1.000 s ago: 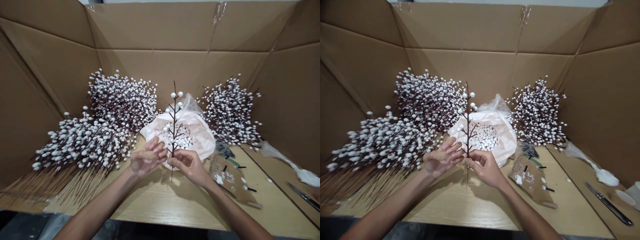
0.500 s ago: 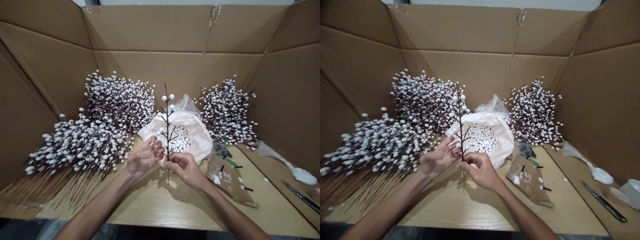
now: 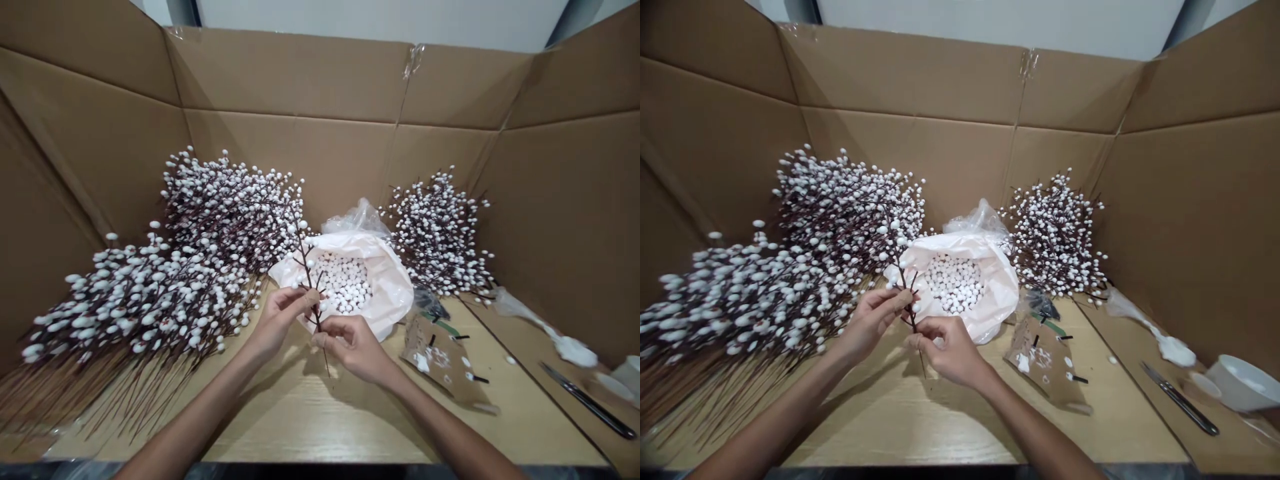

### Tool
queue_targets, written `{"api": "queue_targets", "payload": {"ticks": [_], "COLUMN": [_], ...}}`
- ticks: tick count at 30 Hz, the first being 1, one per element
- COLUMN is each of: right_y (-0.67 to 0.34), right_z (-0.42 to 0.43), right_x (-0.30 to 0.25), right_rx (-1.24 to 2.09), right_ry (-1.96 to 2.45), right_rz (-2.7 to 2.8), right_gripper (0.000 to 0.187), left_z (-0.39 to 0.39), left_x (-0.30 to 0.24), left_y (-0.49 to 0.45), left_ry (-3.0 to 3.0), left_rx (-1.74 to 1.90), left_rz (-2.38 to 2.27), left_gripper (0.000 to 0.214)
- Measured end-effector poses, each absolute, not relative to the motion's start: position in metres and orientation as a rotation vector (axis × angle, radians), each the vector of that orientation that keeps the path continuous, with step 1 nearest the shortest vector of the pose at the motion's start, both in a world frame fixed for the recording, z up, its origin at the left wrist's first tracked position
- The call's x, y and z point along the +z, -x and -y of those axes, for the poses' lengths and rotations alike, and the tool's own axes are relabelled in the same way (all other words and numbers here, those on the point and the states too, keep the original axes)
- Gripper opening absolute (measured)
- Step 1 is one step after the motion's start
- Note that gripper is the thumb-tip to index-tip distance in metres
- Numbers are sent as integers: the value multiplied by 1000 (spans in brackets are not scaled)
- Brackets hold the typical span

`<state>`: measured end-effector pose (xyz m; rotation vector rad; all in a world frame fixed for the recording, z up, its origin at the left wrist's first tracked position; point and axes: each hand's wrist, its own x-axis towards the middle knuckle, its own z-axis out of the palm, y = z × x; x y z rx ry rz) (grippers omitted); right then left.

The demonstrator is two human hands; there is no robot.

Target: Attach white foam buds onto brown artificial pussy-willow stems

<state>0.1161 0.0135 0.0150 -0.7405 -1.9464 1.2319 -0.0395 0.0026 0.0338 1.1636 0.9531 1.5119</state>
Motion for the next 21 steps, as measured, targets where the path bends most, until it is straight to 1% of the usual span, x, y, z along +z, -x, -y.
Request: {"api": "queue_targets", "payload": {"ticks": [5,10,13,15,16,17,18,19,20,21], "right_y": [-110,-102,-105,-114,-121,-129,-138,-145,-152,-156], "right_z": [-15,-17,-13,-12,-14,-18,-25,-35,-49,-66], "right_x": [12,5,16,38,54,72,92,112,131,148], "right_rx": [1148,1143,1110,1126,1158,1148,1121,1061,927,808], "right_ry": [739,747,801,864,893,941,956,912,867,874], "right_rz": [1958,1932,2018,2181,2289,2401,2519,2597,2628,2591], "right_gripper": [18,18,16,7,16,30,38,37,32,34], "left_z": [-3,-2,-1,-2,-3,-3,-4,-5,-6,-6], "left_x": [32,39,43,44,44,44,44,45,45,46], "left_y": [38,40,42,43,44,46,47,49,51,53], "left_ry": [-1095,-1174,-1151,-1124,-1107,-1086,-1069,-1052,-1038,-1026], "left_rx": [1550,1477,1512,1553,1569,1586,1600,1609,1616,1622], "left_rz": [-1049,-1125,-1160,-1162,-1158,-1156,-1155,-1156,-1161,-1167], "left_gripper": [17,15,14,14,15,15,16,16,16,16]}}
